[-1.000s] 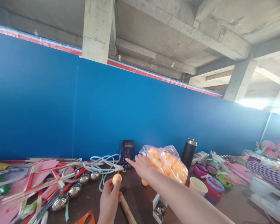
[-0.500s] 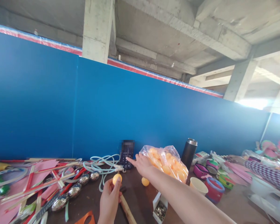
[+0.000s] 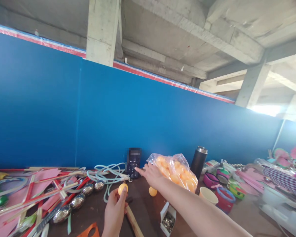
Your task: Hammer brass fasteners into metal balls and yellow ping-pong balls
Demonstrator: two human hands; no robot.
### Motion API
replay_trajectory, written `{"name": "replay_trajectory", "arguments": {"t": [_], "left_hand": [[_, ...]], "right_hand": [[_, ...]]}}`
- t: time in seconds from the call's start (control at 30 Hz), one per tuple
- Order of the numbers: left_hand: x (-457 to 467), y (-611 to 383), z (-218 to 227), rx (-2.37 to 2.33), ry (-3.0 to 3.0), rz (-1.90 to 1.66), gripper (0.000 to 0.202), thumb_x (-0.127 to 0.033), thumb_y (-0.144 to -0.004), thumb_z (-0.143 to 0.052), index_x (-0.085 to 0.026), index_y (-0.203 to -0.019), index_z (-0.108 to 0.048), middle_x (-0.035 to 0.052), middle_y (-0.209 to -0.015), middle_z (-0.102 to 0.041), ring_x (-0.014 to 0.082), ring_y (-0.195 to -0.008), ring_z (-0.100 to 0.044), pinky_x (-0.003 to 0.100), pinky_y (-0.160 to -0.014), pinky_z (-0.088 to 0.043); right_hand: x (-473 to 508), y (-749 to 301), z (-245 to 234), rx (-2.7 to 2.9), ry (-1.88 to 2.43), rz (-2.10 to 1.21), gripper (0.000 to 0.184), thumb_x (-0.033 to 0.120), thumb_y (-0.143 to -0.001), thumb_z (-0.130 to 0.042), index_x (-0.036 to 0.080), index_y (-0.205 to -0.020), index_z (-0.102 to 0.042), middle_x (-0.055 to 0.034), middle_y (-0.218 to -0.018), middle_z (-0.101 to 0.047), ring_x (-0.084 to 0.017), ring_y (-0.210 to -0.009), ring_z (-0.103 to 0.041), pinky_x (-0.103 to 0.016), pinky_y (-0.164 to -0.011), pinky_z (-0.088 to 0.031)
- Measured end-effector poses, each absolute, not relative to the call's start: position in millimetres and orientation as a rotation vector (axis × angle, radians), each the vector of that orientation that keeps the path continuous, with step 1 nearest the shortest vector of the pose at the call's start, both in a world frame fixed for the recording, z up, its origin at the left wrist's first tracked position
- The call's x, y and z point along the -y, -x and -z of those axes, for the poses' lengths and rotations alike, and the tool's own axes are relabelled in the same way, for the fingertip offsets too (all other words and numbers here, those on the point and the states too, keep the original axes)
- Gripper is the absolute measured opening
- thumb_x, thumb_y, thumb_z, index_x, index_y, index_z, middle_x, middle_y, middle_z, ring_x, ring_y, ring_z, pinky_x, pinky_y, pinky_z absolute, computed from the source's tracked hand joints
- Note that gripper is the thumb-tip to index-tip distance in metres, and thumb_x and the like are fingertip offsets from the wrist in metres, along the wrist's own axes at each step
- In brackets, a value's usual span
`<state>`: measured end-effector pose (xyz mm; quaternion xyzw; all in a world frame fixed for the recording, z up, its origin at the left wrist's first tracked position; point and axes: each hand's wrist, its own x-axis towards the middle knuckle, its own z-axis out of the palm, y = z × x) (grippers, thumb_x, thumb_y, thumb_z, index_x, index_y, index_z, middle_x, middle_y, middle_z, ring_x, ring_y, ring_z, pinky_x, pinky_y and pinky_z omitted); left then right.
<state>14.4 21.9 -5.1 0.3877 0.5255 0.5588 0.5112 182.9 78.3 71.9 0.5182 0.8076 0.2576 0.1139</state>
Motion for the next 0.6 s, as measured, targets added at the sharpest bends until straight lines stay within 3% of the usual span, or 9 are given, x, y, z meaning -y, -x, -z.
{"name": "replay_trajectory", "arguments": {"t": [0.3, 0.6], "left_hand": [[-22.3, -14.7, 4.6, -1.282, -0.927, -1.337, 0.052, -0.058, -0.067, -0.054, -0.016, -0.098, -0.052, 0.0024, -0.075, -0.060, 0.0144, -0.054, -0.054, 0.027, -0.046, -0.044], [-22.7, -13.2, 5.7, -1.286, -0.948, -1.340, 0.053, -0.059, -0.067, -0.053, -0.016, -0.098, -0.053, 0.0036, -0.077, -0.062, 0.0156, -0.056, -0.056, 0.028, -0.047, -0.045]], "right_hand": [[-88.2, -191.8, -62.5, -2.367, -1.519, -0.729, 0.053, 0.022, -0.087, -0.053, 0.023, -0.135, -0.031, -0.0056, -0.113, -0.056, -0.022, -0.101, -0.055, -0.041, -0.082, -0.045], [-89.1, -191.8, -60.4, -2.350, -1.487, -0.756, 0.060, 0.020, -0.086, -0.053, 0.025, -0.138, -0.025, -0.0052, -0.108, -0.058, -0.023, -0.099, -0.055, -0.038, -0.079, -0.044]]}}
